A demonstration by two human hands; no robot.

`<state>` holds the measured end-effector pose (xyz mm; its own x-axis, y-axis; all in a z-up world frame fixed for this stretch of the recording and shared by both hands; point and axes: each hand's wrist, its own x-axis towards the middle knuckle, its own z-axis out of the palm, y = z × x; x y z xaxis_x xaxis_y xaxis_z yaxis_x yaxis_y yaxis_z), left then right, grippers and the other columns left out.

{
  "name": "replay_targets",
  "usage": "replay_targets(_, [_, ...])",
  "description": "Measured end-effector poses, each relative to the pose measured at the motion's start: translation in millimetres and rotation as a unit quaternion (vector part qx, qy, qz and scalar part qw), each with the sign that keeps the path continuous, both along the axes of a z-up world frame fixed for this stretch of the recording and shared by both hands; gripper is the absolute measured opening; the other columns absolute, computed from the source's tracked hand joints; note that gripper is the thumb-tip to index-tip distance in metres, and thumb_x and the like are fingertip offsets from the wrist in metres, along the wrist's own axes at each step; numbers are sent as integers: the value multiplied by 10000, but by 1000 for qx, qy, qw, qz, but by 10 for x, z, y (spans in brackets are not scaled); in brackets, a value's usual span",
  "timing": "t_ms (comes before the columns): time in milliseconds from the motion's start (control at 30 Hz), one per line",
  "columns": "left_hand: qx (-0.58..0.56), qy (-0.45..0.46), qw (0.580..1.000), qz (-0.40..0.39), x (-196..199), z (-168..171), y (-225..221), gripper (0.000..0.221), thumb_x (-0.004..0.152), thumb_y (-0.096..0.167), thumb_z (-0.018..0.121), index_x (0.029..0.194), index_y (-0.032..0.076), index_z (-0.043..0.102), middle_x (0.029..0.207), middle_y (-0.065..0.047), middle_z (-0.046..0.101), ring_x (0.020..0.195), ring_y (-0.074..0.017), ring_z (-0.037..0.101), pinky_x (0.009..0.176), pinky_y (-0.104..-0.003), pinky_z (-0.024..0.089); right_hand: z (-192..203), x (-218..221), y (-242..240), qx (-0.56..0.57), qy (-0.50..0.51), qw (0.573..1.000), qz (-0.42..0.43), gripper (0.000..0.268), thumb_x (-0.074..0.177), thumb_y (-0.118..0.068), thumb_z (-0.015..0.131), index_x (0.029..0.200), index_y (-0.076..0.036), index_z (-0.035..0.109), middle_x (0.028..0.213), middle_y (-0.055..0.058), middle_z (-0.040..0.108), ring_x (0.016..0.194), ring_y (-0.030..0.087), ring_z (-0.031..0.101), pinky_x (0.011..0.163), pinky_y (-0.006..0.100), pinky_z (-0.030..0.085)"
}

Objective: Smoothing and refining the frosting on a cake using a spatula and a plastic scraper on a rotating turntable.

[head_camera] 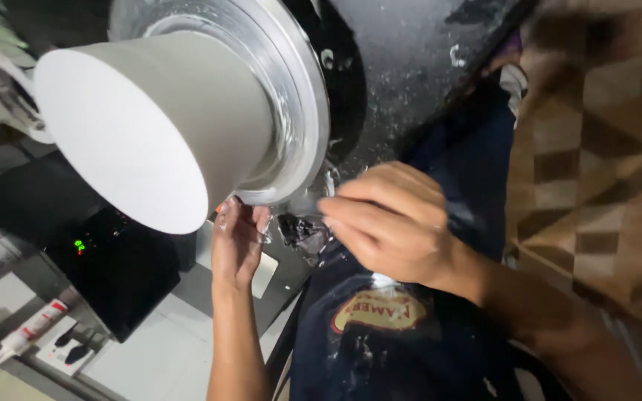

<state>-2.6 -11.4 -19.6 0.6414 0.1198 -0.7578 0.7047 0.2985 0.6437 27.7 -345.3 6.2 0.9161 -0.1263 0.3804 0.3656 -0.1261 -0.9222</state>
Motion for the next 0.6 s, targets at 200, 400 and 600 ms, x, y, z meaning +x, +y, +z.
replay_targets(200, [38, -30, 998, 36, -30, -25, -628, 251, 1050, 208, 616, 1175, -8, 589, 1079, -138, 687, 931, -203, 710, 838, -319, 590, -368, -220, -514, 31, 74, 996, -28, 177, 802, 59, 833, 949, 16, 744, 904, 106, 707, 798, 224, 701, 697, 321, 552])
replay_targets(400, [31, -19, 988, 149, -241, -190, -989, 345, 1046, 233, 597, 1248, -46, 577, 1153, -173, 694, 987, -218, 722, 893, -324, 612, -672, -83, -1093, 34, 152, 988, -14, 143, 876, 44, 808, 997, 23, 733, 953, 127, 724, 855, 237, 710, 705, 288, 541])
replay_targets(600, [22, -18, 975, 219, -235, -223, -1325, 353, 1066, 261, 597, 1251, -39, 570, 1165, -200, 693, 1010, -224, 719, 886, -314, 597, -678, 204, -1489, 28, 154, 987, 37, 138, 932, 40, 803, 1048, 22, 729, 999, 128, 727, 842, 213, 715, 728, 271, 550])
